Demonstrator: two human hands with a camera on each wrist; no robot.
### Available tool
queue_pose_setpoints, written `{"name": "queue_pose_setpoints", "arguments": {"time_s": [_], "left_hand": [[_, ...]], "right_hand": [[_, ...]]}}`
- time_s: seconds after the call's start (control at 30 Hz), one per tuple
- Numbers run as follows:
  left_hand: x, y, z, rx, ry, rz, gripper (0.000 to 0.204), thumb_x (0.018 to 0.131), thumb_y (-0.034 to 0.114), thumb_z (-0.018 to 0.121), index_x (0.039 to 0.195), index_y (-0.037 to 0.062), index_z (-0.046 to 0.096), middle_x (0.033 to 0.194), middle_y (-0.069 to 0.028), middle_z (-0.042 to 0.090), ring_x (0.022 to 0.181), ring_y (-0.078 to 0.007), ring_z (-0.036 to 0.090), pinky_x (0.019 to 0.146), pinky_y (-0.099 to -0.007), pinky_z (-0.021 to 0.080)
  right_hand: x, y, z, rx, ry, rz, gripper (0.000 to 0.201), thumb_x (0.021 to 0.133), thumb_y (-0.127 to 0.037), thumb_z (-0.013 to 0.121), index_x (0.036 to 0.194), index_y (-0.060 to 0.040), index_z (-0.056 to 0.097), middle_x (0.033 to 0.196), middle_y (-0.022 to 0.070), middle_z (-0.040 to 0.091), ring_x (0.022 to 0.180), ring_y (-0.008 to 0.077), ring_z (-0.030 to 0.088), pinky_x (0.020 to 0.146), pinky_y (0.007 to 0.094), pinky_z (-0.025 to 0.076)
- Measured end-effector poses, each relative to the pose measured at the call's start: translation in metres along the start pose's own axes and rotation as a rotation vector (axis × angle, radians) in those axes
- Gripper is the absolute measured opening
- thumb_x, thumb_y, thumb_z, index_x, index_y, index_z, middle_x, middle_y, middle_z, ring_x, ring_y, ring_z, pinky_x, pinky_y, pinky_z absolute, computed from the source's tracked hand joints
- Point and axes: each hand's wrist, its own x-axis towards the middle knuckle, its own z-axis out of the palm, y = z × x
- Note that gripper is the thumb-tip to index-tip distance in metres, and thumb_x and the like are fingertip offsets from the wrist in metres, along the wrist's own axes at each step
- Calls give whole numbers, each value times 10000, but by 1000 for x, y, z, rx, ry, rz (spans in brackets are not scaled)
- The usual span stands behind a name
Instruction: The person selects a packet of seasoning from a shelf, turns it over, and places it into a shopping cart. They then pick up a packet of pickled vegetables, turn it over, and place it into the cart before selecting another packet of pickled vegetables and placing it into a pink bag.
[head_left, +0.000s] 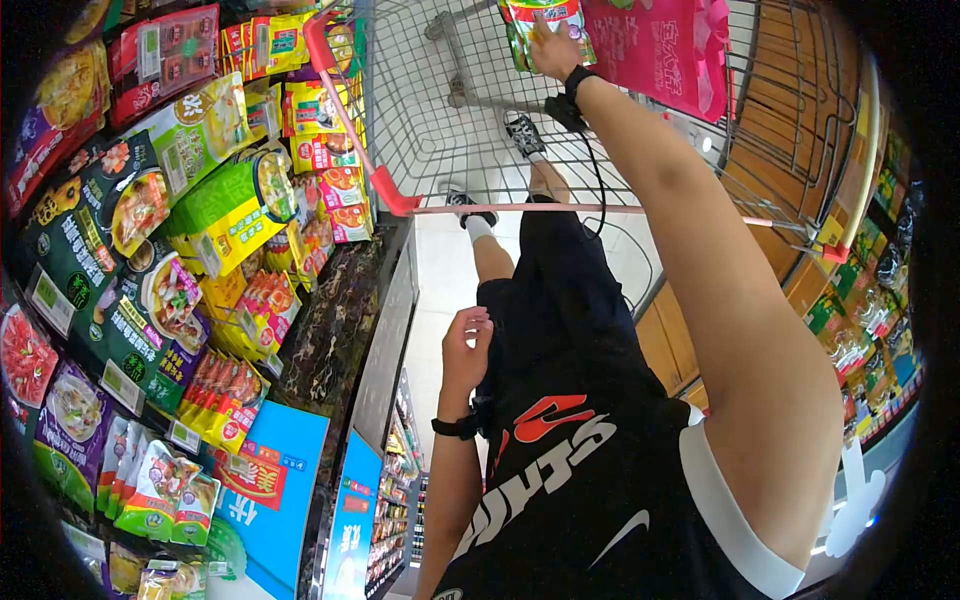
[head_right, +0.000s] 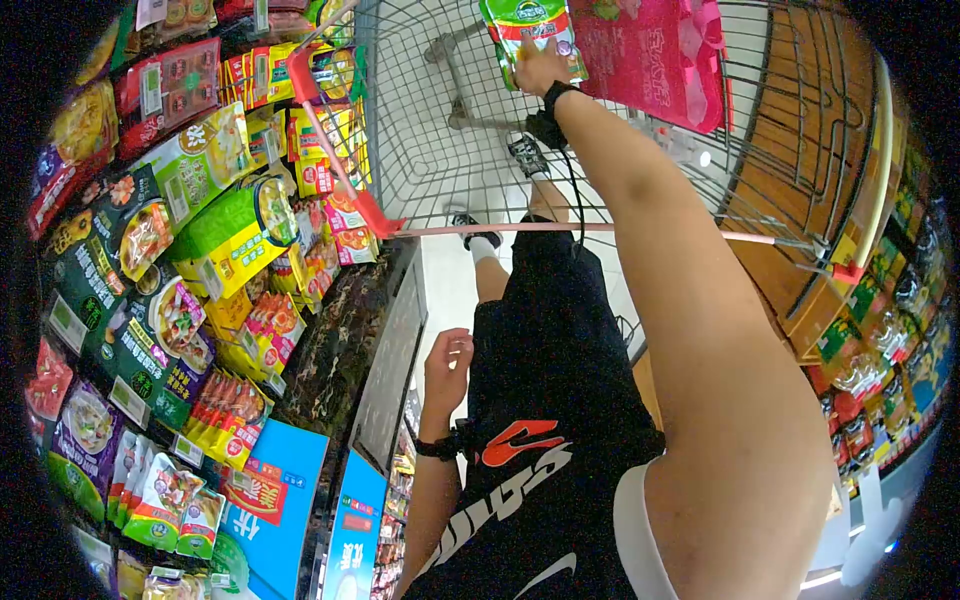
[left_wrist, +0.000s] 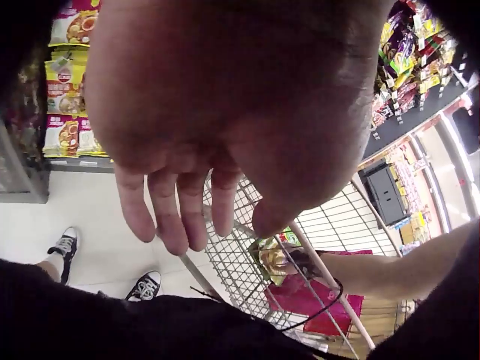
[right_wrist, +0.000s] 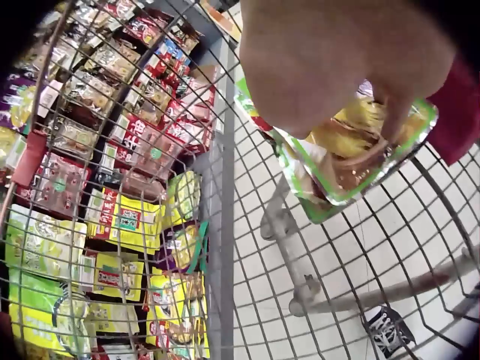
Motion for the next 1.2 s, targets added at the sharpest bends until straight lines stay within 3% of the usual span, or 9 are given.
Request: {"name": "queue_pose_setpoints", "arguments": {"time_s": [0.2, 0.27, 0.43, 0.57, 0.67, 0.7, 0.9, 1.1, 1.2], "left_hand": [[2, -5, -23, 36, 40, 103, 235, 960, 163, 639, 1150, 26, 632, 1043, -114, 699, 948, -204, 675, 822, -323, 536], [-2, -6, -30, 46, 57, 123, 226, 957, 150, 639, 1143, 21, 631, 1033, -115, 701, 935, -206, 679, 803, -324, 538], [-13, -20, -55, 48, 44, 186, 238, 939, 139, 659, 1151, 32, 635, 1001, -100, 709, 906, -204, 687, 797, -332, 535], [-12, -69, -88, 37, 77, 327, 250, 958, 140, 659, 1186, 51, 613, 1049, -83, 687, 911, -161, 661, 778, -304, 540], [-13, -128, -118, -19, 181, 401, 207, 924, 174, 690, 1080, 41, 659, 980, -105, 698, 854, -219, 674, 791, -350, 544], [-15, -144, -128, -4, 220, 424, 196, 914, 175, 694, 1047, 34, 664, 954, -114, 688, 840, -235, 673, 795, -355, 541], [-70, -189, -194, -109, 497, 533, 187, 904, 191, 695, 871, 18, 629, 854, -115, 658, 802, -273, 659, 737, -384, 519], [-110, -249, -213, -104, 685, 623, 221, 907, 218, 694, 866, 24, 598, 838, -141, 630, 818, -328, 639, 727, -417, 505], [-120, -278, -212, -131, 683, 541, 273, 922, 294, 717, 1011, 57, 613, 933, -129, 668, 937, -252, 666, 857, -382, 509]], "right_hand": [[29, -9, -14, -652, -295, -309, 652, 918, -374, 521, 1483, -74, 393, 1504, 267, 401, 1320, 496, 462, 1034, 620, 418], [18, 3, 2, 103, 15, -51, 622, 917, -373, 508, 1448, -58, 430, 1494, 283, 404, 1303, 480, 483, 1062, 581, 410], [-68, -60, -73, 185, -14, -99, 545, 862, -384, 600, 1251, -4, 629, 1142, 297, 671, 1113, 442, 635, 967, 468, 497], [-142, -95, -103, 375, -25, -305, 309, 974, -256, 602, 1006, 42, 676, 853, 56, 674, 800, 127, 576, 716, 318, 477], [-237, -194, -151, 472, -142, -391, 246, 958, -227, 598, 915, 9, 653, 775, 80, 638, 719, 160, 586, 703, 335, 501], [-275, -240, -158, 792, -257, -391, 129, 977, -145, 587, 963, -30, 642, 805, 30, 629, 734, 120, 573, 718, 300, 501], [-449, -486, -206, 746, -1132, -867, 199, 960, -57, 609, 1133, 40, 622, 1082, 109, 686, 1066, 196, 646, 957, 341, 505], [-547, -669, -166, 590, -1158, -1428, 293, 969, -149, 653, 1219, -5, 601, 1354, 144, 568, 1246, 223, 554, 1033, 373, 459], [-576, -740, -127, 575, -1090, -1532, 488, 917, -316, 713, 1296, -35, 586, 1568, 114, 347, 1451, 254, 348, 1131, 390, 361]]}}
